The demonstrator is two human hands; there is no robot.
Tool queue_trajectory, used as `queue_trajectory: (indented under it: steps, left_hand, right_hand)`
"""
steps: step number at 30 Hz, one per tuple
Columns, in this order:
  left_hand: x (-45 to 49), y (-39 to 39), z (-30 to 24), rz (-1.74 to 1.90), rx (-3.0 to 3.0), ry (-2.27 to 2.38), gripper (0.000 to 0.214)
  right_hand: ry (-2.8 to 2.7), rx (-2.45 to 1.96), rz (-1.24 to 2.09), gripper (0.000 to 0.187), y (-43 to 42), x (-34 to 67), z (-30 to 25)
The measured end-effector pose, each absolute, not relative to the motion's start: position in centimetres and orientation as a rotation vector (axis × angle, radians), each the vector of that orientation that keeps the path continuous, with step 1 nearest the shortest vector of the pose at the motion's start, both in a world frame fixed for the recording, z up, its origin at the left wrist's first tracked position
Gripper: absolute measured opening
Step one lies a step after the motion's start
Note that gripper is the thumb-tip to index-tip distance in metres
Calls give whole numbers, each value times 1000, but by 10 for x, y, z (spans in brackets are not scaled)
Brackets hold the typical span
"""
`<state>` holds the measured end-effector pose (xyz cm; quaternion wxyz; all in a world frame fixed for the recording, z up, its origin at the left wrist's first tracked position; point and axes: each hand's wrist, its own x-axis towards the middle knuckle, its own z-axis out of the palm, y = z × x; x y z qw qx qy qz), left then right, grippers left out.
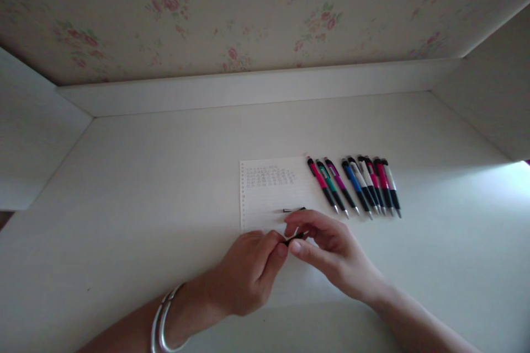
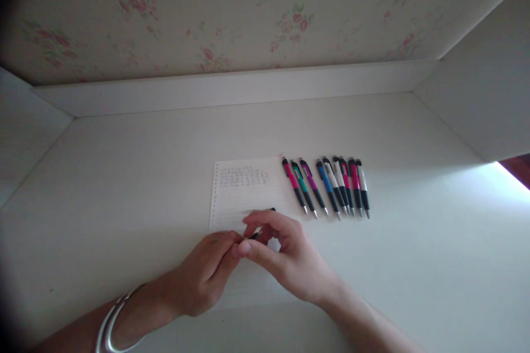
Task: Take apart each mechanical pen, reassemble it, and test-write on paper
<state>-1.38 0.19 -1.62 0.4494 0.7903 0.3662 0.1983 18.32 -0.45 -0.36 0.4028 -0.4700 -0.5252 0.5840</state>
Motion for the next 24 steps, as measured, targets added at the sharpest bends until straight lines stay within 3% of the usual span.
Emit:
queue_trajectory:
  steps: [5,10,14,16,21,24]
  left_hand:
    - [-15,2,-16,520,1942,905,28]
    - [-14,3,-12,524,1925,889,20]
    - [-15,4,-12,493,1892,882,31]
    - [-15,4,-12,493,1897,883,26]
    - [-16,4,-11,523,1885,884,17]
    - [-15,5,-11,505,1850,892,28]
  right_hand:
    - [-1404,-1081,1420,13,0,184,-3]
    - [-1403,-1124,1385,19,0,184,-4]
    - [-1450,-1075,1445,24,-2,184,-2]
    - [-1473,-1100,1413,17,-2,184,-2]
    - [-1441,-1197,1396,30,-2,183,-5]
    - [-1453,-1136,1472,32,-2,184,-4]
